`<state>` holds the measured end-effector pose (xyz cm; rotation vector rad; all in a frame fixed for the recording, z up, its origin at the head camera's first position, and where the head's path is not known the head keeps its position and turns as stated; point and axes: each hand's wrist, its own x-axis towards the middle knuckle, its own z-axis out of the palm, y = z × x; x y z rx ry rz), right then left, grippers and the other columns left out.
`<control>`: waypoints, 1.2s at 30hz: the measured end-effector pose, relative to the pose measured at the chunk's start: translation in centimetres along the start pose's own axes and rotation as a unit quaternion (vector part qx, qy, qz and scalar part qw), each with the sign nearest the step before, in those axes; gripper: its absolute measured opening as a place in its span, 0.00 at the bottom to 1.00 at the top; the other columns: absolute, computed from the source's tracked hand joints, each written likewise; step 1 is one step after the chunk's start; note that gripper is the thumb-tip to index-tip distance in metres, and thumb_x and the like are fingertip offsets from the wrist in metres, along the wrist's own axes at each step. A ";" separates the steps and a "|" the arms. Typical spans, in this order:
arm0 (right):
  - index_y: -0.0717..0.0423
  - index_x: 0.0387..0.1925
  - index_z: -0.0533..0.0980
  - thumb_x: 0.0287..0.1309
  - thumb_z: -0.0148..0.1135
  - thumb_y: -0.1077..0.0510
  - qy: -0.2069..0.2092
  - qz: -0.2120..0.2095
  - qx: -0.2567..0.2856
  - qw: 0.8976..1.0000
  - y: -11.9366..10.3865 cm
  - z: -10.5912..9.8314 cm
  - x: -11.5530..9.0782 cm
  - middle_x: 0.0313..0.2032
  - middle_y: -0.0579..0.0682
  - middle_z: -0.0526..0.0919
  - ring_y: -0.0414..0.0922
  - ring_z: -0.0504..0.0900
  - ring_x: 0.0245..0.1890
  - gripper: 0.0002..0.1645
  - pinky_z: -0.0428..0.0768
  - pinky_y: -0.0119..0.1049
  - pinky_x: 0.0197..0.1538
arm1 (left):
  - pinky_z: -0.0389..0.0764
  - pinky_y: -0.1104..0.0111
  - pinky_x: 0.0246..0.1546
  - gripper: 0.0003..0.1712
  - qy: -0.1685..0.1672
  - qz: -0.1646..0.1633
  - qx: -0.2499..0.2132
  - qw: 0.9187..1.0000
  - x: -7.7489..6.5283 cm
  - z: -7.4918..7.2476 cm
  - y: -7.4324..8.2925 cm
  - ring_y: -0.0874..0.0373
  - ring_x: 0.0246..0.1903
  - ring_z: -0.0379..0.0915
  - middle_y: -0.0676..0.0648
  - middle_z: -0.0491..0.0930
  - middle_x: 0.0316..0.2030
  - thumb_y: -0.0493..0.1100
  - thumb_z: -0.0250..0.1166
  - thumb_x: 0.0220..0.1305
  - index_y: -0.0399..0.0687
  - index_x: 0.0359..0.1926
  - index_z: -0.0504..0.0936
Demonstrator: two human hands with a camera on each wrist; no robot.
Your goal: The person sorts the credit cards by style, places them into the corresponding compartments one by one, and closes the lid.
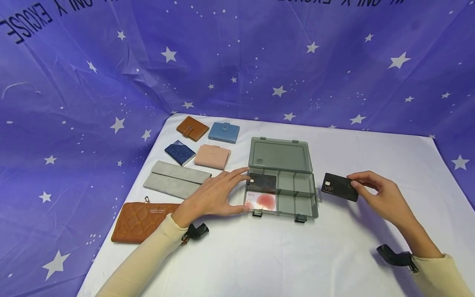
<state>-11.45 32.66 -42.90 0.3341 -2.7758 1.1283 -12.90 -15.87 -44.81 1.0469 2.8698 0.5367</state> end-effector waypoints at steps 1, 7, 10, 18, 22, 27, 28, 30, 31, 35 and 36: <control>0.49 0.54 0.87 0.72 0.70 0.59 0.003 0.001 0.000 1.000 -0.8 0.4 0.4 0.44 0.35 0.90 0.14 0.77 0.49 0.12 0.71 0.17 0.49 | 0.83 0.46 0.46 0.52 0.000 0.000 0.001 1.000 0.0 0.0 0.0 0.49 0.69 0.72 0.59 0.55 0.84 0.80 0.65 0.62 0.62 0.80 0.69; 0.45 0.52 0.88 0.74 0.70 0.56 0.001 -0.022 -0.005 1.000 -4.7 3.5 2.8 0.43 0.47 0.92 0.29 0.85 0.49 0.10 0.75 0.28 0.50 | 0.83 0.47 0.44 0.51 0.006 0.005 -0.002 1.000 0.0 0.0 0.0 0.49 0.69 0.73 0.58 0.57 0.84 0.79 0.65 0.63 0.61 0.79 0.70; 0.46 0.53 0.87 0.74 0.69 0.57 -0.006 -0.037 0.001 0.999 -6.1 5.4 3.7 0.43 0.48 0.93 0.50 0.90 0.51 0.10 0.80 0.43 0.51 | 0.83 0.47 0.43 0.51 0.006 0.004 -0.001 1.000 0.0 0.1 0.0 0.48 0.69 0.73 0.58 0.56 0.84 0.79 0.65 0.63 0.61 0.79 0.70; 0.52 0.54 0.86 0.75 0.68 0.58 -0.031 -0.067 0.024 0.997 -8.5 9.8 5.3 0.43 0.50 0.92 0.57 0.91 0.48 0.10 0.80 0.49 0.40 | 0.83 0.51 0.42 0.52 0.002 0.002 0.007 1.000 0.1 0.1 -0.1 0.50 0.68 0.73 0.60 0.55 0.84 0.80 0.65 0.62 0.62 0.79 0.69; 0.52 0.55 0.86 0.75 0.68 0.59 -0.053 -0.067 0.029 0.996 -9.5 11.4 5.8 0.44 0.50 0.92 0.55 0.91 0.47 0.11 0.83 0.51 0.43 | 0.84 0.51 0.43 0.52 0.000 -0.001 0.007 1.000 0.1 0.0 -0.1 0.50 0.68 0.72 0.61 0.55 0.84 0.80 0.64 0.63 0.62 0.79 0.70; 0.53 0.55 0.86 0.74 0.68 0.59 -0.072 -0.066 0.022 0.995 -10.2 13.0 6.2 0.45 0.50 0.92 0.51 0.91 0.42 0.11 0.86 0.51 0.45 | 0.83 0.50 0.44 0.51 -0.001 -0.004 0.003 1.000 0.1 -0.1 -0.1 0.50 0.68 0.72 0.61 0.55 0.84 0.81 0.64 0.63 0.63 0.79 0.69; 0.52 0.54 0.86 0.74 0.68 0.59 -0.073 -0.067 0.019 0.995 -10.2 13.3 6.2 0.45 0.49 0.92 0.50 0.91 0.41 0.11 0.86 0.51 0.45 | 0.83 0.50 0.45 0.51 0.000 -0.003 0.002 1.000 0.1 -0.1 -0.1 0.50 0.68 0.72 0.61 0.55 0.84 0.81 0.64 0.62 0.63 0.79 0.69; 0.52 0.53 0.87 0.74 0.69 0.59 -0.074 -0.070 0.013 0.995 -10.3 13.7 6.3 0.44 0.49 0.92 0.48 0.92 0.39 0.10 0.87 0.51 0.44 | 0.83 0.50 0.45 0.52 0.001 -0.003 0.002 1.000 0.1 -0.1 -0.2 0.50 0.68 0.72 0.61 0.55 0.84 0.81 0.64 0.62 0.64 0.79 0.69; 0.51 0.53 0.87 0.73 0.69 0.58 -0.075 -0.072 0.011 0.994 -10.3 13.9 6.3 0.44 0.48 0.92 0.48 0.92 0.39 0.10 0.87 0.50 0.43 | 0.84 0.50 0.45 0.52 0.001 -0.003 0.002 1.000 0.1 -0.1 -0.2 0.50 0.68 0.72 0.61 0.55 0.84 0.81 0.64 0.62 0.64 0.79 0.69; 0.49 0.53 0.87 0.72 0.70 0.58 -0.080 -0.081 -0.005 0.993 -10.4 14.3 6.1 0.41 0.46 0.92 0.43 0.90 0.34 0.11 0.84 0.43 0.35 | 0.83 0.49 0.45 0.51 0.001 -0.004 0.001 1.000 0.1 0.0 -0.2 0.51 0.69 0.72 0.61 0.55 0.84 0.81 0.64 0.62 0.65 0.79 0.69; 0.48 0.54 0.88 0.72 0.70 0.57 -0.082 -0.083 -0.012 0.993 -10.5 14.3 6.1 0.41 0.46 0.92 0.41 0.89 0.32 0.11 0.82 0.41 0.33 | 0.83 0.50 0.45 0.51 0.000 -0.003 0.002 1.000 0.1 0.0 -0.2 0.51 0.68 0.72 0.61 0.55 0.84 0.81 0.63 0.62 0.65 0.79 0.69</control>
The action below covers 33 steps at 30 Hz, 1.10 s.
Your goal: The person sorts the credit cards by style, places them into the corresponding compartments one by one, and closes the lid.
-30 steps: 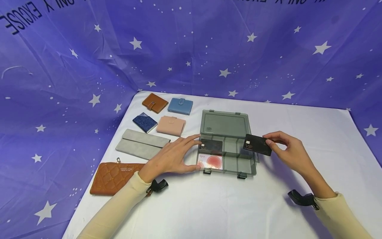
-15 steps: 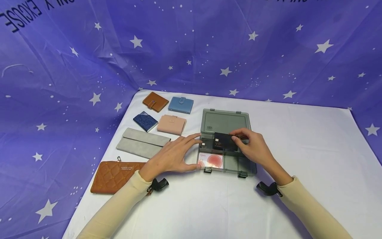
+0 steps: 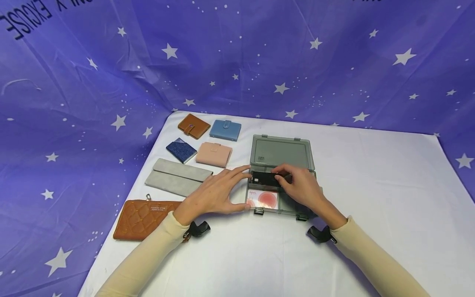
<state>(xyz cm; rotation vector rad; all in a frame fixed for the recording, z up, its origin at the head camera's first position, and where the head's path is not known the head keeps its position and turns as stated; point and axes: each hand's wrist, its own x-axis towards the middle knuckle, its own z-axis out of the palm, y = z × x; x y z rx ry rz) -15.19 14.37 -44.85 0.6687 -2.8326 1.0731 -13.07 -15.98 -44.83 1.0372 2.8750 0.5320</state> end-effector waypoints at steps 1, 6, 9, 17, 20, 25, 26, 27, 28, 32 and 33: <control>0.47 0.54 0.88 0.73 0.70 0.57 -0.002 -0.001 -0.007 1.000 0.0 0.0 0.0 0.40 0.45 0.92 0.40 0.87 0.30 0.12 0.80 0.40 0.30 | 0.83 0.50 0.45 0.51 0.000 0.000 0.000 1.000 0.0 0.0 0.0 0.51 0.68 0.72 0.61 0.55 0.84 0.81 0.63 0.63 0.65 0.79 0.69; 0.44 0.59 0.87 0.74 0.68 0.52 -0.014 -0.014 -0.072 0.997 -0.5 -0.1 -0.3 0.46 0.48 0.91 0.38 0.80 0.25 0.15 0.74 0.38 0.26 | 0.84 0.51 0.44 0.51 0.003 0.004 0.000 1.000 0.0 0.0 0.0 0.51 0.67 0.73 0.60 0.55 0.84 0.80 0.64 0.62 0.63 0.79 0.70; 0.43 0.62 0.86 0.76 0.66 0.49 -0.021 -0.018 -0.116 0.993 -0.7 -0.1 -0.6 0.46 0.51 0.89 0.40 0.77 0.23 0.18 0.72 0.38 0.24 | 0.84 0.50 0.45 0.51 0.002 0.003 -0.002 1.000 0.0 -0.1 0.0 0.51 0.67 0.73 0.61 0.55 0.84 0.80 0.65 0.62 0.63 0.79 0.70; 0.48 0.68 0.83 0.80 0.60 0.46 -0.046 -0.006 -0.152 0.987 -1.1 0.2 -1.0 0.48 0.57 0.88 0.47 0.82 0.30 0.23 0.73 0.40 0.24 | 0.82 0.45 0.54 0.49 -0.004 0.002 -0.031 1.000 0.2 0.0 0.1 0.48 0.71 0.71 0.57 0.56 0.84 0.76 0.68 0.63 0.61 0.78 0.71; 0.49 0.69 0.82 0.81 0.58 0.46 -0.050 -0.003 -0.153 0.987 -1.3 0.1 -1.0 0.50 0.58 0.88 0.52 0.85 0.37 0.24 0.77 0.43 0.27 | 0.80 0.45 0.59 0.50 -0.008 0.004 -0.037 0.999 0.4 -0.1 0.1 0.48 0.73 0.70 0.56 0.57 0.83 0.76 0.68 0.63 0.60 0.79 0.70; 0.50 0.68 0.83 0.81 0.57 0.46 -0.055 0.003 -0.155 0.986 -1.4 -0.1 -1.0 0.52 0.58 0.87 0.55 0.87 0.43 0.24 0.82 0.48 0.32 | 0.80 0.45 0.60 0.50 -0.013 0.002 -0.037 0.999 0.7 -0.4 0.3 0.47 0.74 0.69 0.55 0.57 0.83 0.76 0.68 0.63 0.59 0.79 0.70; 0.51 0.67 0.83 0.81 0.57 0.46 -0.057 0.004 -0.154 0.986 -1.4 -0.2 -1.0 0.52 0.58 0.87 0.56 0.87 0.44 0.24 0.83 0.49 0.34 | 0.80 0.44 0.59 0.50 -0.014 0.002 -0.037 0.999 0.7 -0.4 0.4 0.47 0.74 0.69 0.55 0.57 0.84 0.76 0.68 0.63 0.59 0.79 0.70; 0.51 0.67 0.83 0.81 0.57 0.46 -0.059 0.005 -0.153 0.986 -1.4 -0.2 -1.1 0.53 0.58 0.87 0.56 0.87 0.45 0.24 0.84 0.51 0.36 | 0.80 0.44 0.59 0.50 -0.015 0.002 -0.036 0.999 0.7 -0.4 0.4 0.47 0.74 0.69 0.55 0.57 0.84 0.76 0.68 0.63 0.59 0.79 0.71; 0.52 0.67 0.84 0.81 0.57 0.46 -0.062 0.005 -0.152 0.986 -1.4 -0.3 -1.1 0.53 0.58 0.87 0.57 0.88 0.47 0.24 0.85 0.53 0.39 | 0.80 0.45 0.59 0.50 -0.015 0.002 -0.037 0.999 0.8 -0.4 0.5 0.47 0.73 0.69 0.54 0.58 0.84 0.76 0.68 0.63 0.59 0.79 0.71; 0.53 0.64 0.85 0.82 0.55 0.46 -0.069 0.011 -0.130 0.989 -1.3 -1.4 -1.0 0.56 0.57 0.88 0.58 0.88 0.52 0.23 0.84 0.59 0.49 | 0.81 0.45 0.58 0.51 -0.026 0.004 -0.035 0.999 1.1 -0.5 0.6 0.47 0.75 0.68 0.52 0.58 0.84 0.75 0.69 0.64 0.57 0.79 0.70; 0.54 0.64 0.85 0.83 0.55 0.46 -0.066 0.013 -0.118 0.991 -1.2 -2.0 -0.8 0.56 0.57 0.88 0.58 0.88 0.53 0.23 0.84 0.60 0.51 | 0.81 0.45 0.59 0.51 -0.033 0.003 -0.038 0.999 1.2 -0.6 0.7 0.46 0.75 0.67 0.51 0.57 0.84 0.75 0.69 0.64 0.57 0.79 0.70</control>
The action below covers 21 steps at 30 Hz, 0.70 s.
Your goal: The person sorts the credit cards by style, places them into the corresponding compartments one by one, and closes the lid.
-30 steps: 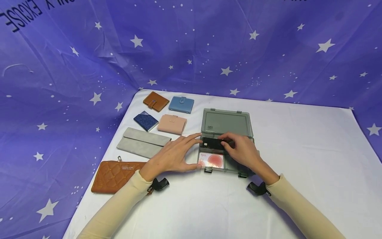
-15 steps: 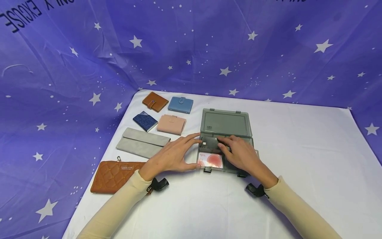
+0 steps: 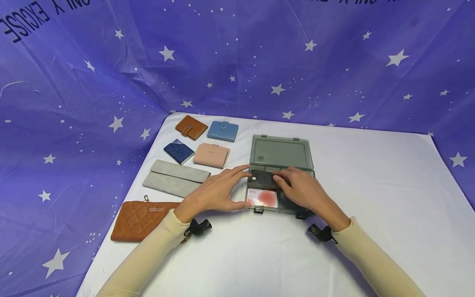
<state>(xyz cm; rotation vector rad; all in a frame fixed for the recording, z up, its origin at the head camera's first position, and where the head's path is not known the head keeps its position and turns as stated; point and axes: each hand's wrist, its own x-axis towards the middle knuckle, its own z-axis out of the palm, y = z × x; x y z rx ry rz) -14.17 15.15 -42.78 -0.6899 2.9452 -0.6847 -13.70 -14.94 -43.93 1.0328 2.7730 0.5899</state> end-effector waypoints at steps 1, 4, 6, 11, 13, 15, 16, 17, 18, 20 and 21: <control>0.54 0.64 0.84 0.83 0.55 0.46 0.006 0.001 0.013 1.000 0.3 -0.6 0.1 0.57 0.58 0.88 0.58 0.88 0.54 0.24 0.83 0.61 0.53 | 0.81 0.44 0.60 0.51 -0.006 -0.003 -0.004 1.000 0.2 -0.2 0.1 0.46 0.76 0.65 0.49 0.57 0.84 0.75 0.70 0.63 0.57 0.79 0.69; 0.57 0.67 0.81 0.84 0.53 0.46 0.033 0.007 0.071 0.997 1.6 -2.5 0.4 0.62 0.60 0.85 0.61 0.86 0.58 0.26 0.81 0.62 0.59 | 0.74 0.43 0.68 0.54 -0.017 -0.023 -0.038 0.999 0.8 -1.2 0.3 0.43 0.79 0.60 0.46 0.55 0.84 0.75 0.70 0.63 0.56 0.82 0.66; 0.59 0.72 0.76 0.84 0.53 0.46 0.056 0.017 0.111 0.992 2.8 -3.8 0.7 0.67 0.62 0.81 0.63 0.81 0.65 0.29 0.77 0.62 0.65 | 0.68 0.42 0.73 0.54 -0.008 -0.042 -0.091 0.995 1.6 -2.0 0.5 0.41 0.81 0.56 0.44 0.53 0.85 0.73 0.69 0.67 0.56 0.83 0.62; 0.59 0.83 0.58 0.86 0.49 0.44 0.067 0.066 0.191 0.977 6.2 -5.7 1.5 0.80 0.65 0.64 0.67 0.62 0.79 0.38 0.63 0.63 0.77 | 0.61 0.45 0.78 0.44 0.038 -0.110 -0.280 0.953 4.7 -3.2 0.1 0.41 0.81 0.55 0.43 0.50 0.86 0.66 0.53 0.82 0.55 0.87 0.52; 0.59 0.86 0.51 0.86 0.46 0.42 0.049 0.097 0.226 0.968 7.4 -5.7 1.8 0.82 0.67 0.57 0.68 0.56 0.81 0.41 0.58 0.65 0.79 | 0.61 0.47 0.78 0.42 0.048 -0.145 -0.366 0.918 6.2 -3.3 -0.2 0.40 0.81 0.55 0.42 0.50 0.86 0.65 0.47 0.85 0.54 0.88 0.49; 0.60 0.87 0.46 0.87 0.44 0.42 0.030 0.130 0.277 0.952 8.5 -5.4 2.1 0.83 0.70 0.53 0.68 0.53 0.82 0.43 0.56 0.65 0.79 | 0.60 0.49 0.79 0.42 0.053 -0.181 -0.439 0.878 7.7 -3.1 -0.6 0.40 0.81 0.55 0.40 0.49 0.85 0.65 0.43 0.86 0.51 0.88 0.48; 0.60 0.87 0.43 0.87 0.43 0.42 0.019 0.145 0.307 0.940 9.0 -5.1 2.2 0.83 0.70 0.50 0.68 0.52 0.83 0.44 0.56 0.64 0.79 | 0.59 0.50 0.79 0.42 0.051 -0.197 -0.472 0.858 8.3 -2.9 -0.8 0.39 0.82 0.54 0.39 0.48 0.86 0.65 0.42 0.86 0.49 0.88 0.46; 0.60 0.87 0.41 0.87 0.42 0.41 0.009 0.161 0.337 0.928 9.4 -4.8 2.2 0.83 0.71 0.48 0.67 0.51 0.83 0.45 0.56 0.63 0.80 | 0.58 0.51 0.80 0.42 0.048 -0.210 -0.504 0.836 8.9 -2.7 -0.9 0.39 0.82 0.53 0.37 0.47 0.86 0.64 0.41 0.87 0.47 0.87 0.45; 0.61 0.87 0.39 0.87 0.41 0.42 0.001 0.173 0.369 0.913 9.8 -4.6 2.2 0.83 0.71 0.47 0.66 0.50 0.83 0.45 0.57 0.61 0.80 | 0.58 0.51 0.80 0.42 0.046 -0.222 -0.533 0.815 9.5 -2.6 -1.1 0.39 0.82 0.52 0.36 0.46 0.86 0.63 0.40 0.87 0.45 0.87 0.44; 0.61 0.87 0.38 0.87 0.40 0.42 -0.006 0.190 0.429 0.883 10.4 -4.2 2.2 0.83 0.71 0.47 0.64 0.52 0.83 0.46 0.59 0.55 0.80 | 0.57 0.51 0.80 0.43 0.046 -0.241 -0.573 0.782 10.4 -2.3 -1.3 0.38 0.82 0.51 0.35 0.44 0.86 0.62 0.40 0.88 0.42 0.87 0.42; 0.61 0.87 0.37 0.87 0.41 0.42 -0.007 0.194 0.460 0.867 10.6 -4.1 2.2 0.83 0.71 0.47 0.63 0.52 0.83 0.46 0.59 0.54 0.80 | 0.57 0.51 0.80 0.43 0.048 -0.249 -0.592 0.765 10.8 -2.1 -1.4 0.38 0.83 0.50 0.35 0.44 0.86 0.61 0.41 0.88 0.41 0.87 0.41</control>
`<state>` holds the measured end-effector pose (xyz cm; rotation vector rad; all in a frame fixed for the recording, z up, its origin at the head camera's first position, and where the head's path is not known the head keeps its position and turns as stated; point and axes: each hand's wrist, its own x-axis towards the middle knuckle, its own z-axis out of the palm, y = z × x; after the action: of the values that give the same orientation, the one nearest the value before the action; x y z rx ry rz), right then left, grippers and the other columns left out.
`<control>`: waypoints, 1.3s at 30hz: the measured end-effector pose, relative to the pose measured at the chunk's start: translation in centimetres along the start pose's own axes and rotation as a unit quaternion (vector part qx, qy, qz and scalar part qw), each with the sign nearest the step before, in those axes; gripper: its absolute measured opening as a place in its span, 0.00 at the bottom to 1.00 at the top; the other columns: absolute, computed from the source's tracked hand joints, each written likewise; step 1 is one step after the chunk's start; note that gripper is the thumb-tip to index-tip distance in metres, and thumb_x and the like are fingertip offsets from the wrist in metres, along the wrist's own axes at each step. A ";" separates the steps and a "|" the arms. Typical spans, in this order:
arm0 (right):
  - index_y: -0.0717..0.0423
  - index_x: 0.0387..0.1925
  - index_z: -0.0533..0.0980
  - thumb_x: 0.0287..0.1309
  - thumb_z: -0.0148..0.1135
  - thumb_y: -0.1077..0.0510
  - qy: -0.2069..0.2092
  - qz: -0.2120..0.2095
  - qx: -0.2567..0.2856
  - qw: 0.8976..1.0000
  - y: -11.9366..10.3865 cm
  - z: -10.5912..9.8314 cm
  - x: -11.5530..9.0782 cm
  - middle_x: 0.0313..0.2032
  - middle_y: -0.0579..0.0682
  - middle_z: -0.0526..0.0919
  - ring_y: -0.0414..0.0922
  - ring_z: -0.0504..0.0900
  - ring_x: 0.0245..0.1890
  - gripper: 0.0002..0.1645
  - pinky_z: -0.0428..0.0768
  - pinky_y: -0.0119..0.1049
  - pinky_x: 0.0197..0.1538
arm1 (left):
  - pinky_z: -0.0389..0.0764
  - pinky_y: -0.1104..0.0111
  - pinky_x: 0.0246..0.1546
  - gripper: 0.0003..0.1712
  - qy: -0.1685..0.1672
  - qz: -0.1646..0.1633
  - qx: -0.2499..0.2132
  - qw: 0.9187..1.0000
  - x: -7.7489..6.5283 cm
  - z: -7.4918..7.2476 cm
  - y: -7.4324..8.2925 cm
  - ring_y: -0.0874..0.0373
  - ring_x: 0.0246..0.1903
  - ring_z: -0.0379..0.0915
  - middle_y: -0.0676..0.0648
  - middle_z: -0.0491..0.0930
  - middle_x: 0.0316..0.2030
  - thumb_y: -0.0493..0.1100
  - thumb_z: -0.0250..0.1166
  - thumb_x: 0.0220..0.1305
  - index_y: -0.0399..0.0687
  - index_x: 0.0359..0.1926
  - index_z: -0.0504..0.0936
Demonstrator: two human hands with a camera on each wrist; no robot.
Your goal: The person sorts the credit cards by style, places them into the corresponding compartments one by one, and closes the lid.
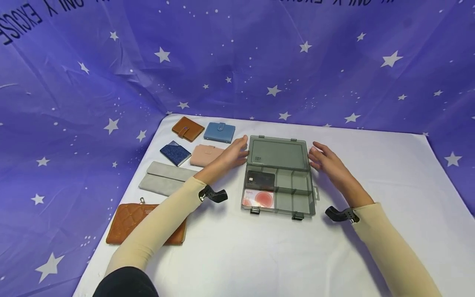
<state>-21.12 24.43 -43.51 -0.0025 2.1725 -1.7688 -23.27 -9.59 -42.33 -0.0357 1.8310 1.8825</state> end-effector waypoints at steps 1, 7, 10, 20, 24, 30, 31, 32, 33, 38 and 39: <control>0.61 0.87 0.36 0.87 0.41 0.42 -0.006 0.006 0.030 1.000 0.1 -0.1 0.0 0.83 0.71 0.46 0.63 0.51 0.84 0.47 0.58 0.52 0.81 | 0.56 0.51 0.80 0.43 0.004 -0.008 -0.023 1.000 0.3 0.0 -0.1 0.38 0.83 0.49 0.35 0.43 0.86 0.61 0.42 0.88 0.41 0.87 0.40; 0.60 0.87 0.34 0.87 0.42 0.44 -0.024 0.021 0.146 0.989 0.2 -0.8 0.1 0.84 0.69 0.42 0.60 0.47 0.85 0.46 0.54 0.49 0.82 | 0.61 0.50 0.79 0.44 0.033 -0.016 -0.112 0.993 1.3 0.1 -0.1 0.37 0.82 0.52 0.32 0.50 0.84 0.58 0.49 0.87 0.42 0.87 0.42; 0.59 0.87 0.38 0.87 0.44 0.45 -0.013 0.008 0.166 0.986 -0.1 -1.1 -0.2 0.85 0.67 0.45 0.55 0.58 0.82 0.45 0.58 0.45 0.82 | 0.62 0.50 0.78 0.43 0.033 0.003 -0.104 0.994 1.2 0.2 0.4 0.38 0.81 0.55 0.33 0.55 0.83 0.58 0.49 0.87 0.43 0.87 0.44; 0.64 0.82 0.60 0.84 0.53 0.53 -0.003 -0.183 0.110 0.977 -2.0 -1.8 -3.5 0.62 0.51 0.78 0.40 0.86 0.58 0.35 0.77 0.30 0.66 | 0.68 0.55 0.75 0.36 -0.034 0.185 0.033 0.982 -2.9 -0.4 1.9 0.36 0.75 0.66 0.31 0.65 0.73 0.58 0.38 0.88 0.41 0.84 0.57; 0.65 0.75 0.71 0.86 0.48 0.59 -0.021 -0.242 0.001 0.970 -1.5 -2.3 -5.6 0.63 0.46 0.84 0.39 0.85 0.62 0.26 0.74 0.28 0.68 | 0.68 0.55 0.75 0.38 -0.085 0.250 0.089 0.960 -4.8 -1.2 1.0 0.36 0.74 0.67 0.31 0.69 0.72 0.59 0.35 0.88 0.33 0.78 0.64; 0.62 0.70 0.78 0.81 0.51 0.70 -0.062 -0.274 -0.147 0.948 0.1 -2.0 -8.5 0.70 0.51 0.81 0.38 0.76 0.71 0.23 0.70 0.26 0.70 | 0.62 0.53 0.78 0.38 -0.143 0.330 0.264 0.895 -7.5 -2.1 -1.1 0.48 0.78 0.64 0.42 0.73 0.74 0.63 0.38 0.88 0.41 0.75 0.74; 0.61 0.70 0.78 0.79 0.52 0.72 -0.075 -0.276 -0.158 0.945 0.5 -1.9 -8.9 0.71 0.53 0.80 0.39 0.74 0.73 0.24 0.69 0.27 0.71 | 0.61 0.51 0.79 0.37 -0.147 0.339 0.298 0.880 -7.8 -2.1 -1.4 0.49 0.79 0.62 0.45 0.72 0.75 0.65 0.39 0.87 0.45 0.75 0.75; 0.59 0.70 0.79 0.78 0.54 0.73 -0.083 -0.278 -0.170 0.942 0.9 -1.8 -9.3 0.72 0.54 0.79 0.41 0.72 0.75 0.25 0.68 0.27 0.72 | 0.60 0.50 0.79 0.36 -0.148 0.347 0.334 0.864 -8.2 -2.1 -1.8 0.50 0.79 0.60 0.47 0.71 0.77 0.66 0.42 0.86 0.48 0.75 0.75; 0.58 0.69 0.79 0.76 0.56 0.73 -0.091 -0.280 -0.179 0.939 1.3 -1.7 -9.6 0.72 0.54 0.78 0.42 0.71 0.76 0.26 0.67 0.27 0.73 | 0.60 0.48 0.79 0.36 -0.149 0.352 0.366 0.849 -8.5 -2.1 -2.1 0.50 0.80 0.59 0.49 0.70 0.78 0.67 0.45 0.85 0.51 0.75 0.76; 0.55 0.65 0.83 0.65 0.69 0.75 -0.117 -0.317 -0.243 0.909 3.2 -1.0 -10.9 0.74 0.54 0.76 0.51 0.64 0.81 0.29 0.61 0.26 0.76 | 0.64 0.43 0.76 0.38 -0.157 0.377 0.498 0.765 -9.4 -1.7 -3.9 0.48 0.81 0.55 0.47 0.66 0.79 0.71 0.65 0.72 0.59 0.74 0.78; 0.55 0.65 0.84 0.63 0.71 0.75 -0.119 -0.328 -0.257 0.901 3.6 -0.9 -11.0 0.74 0.55 0.76 0.52 0.63 0.81 0.30 0.60 0.26 0.77 | 0.66 0.44 0.75 0.40 -0.159 0.384 0.514 0.751 -9.5 -1.7 -4.2 0.48 0.81 0.55 0.45 0.66 0.79 0.71 0.68 0.69 0.60 0.74 0.78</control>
<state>-10.21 28.38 -43.92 -1.1314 2.5394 -1.2881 -13.98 -14.50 -42.99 1.5011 2.5348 0.8403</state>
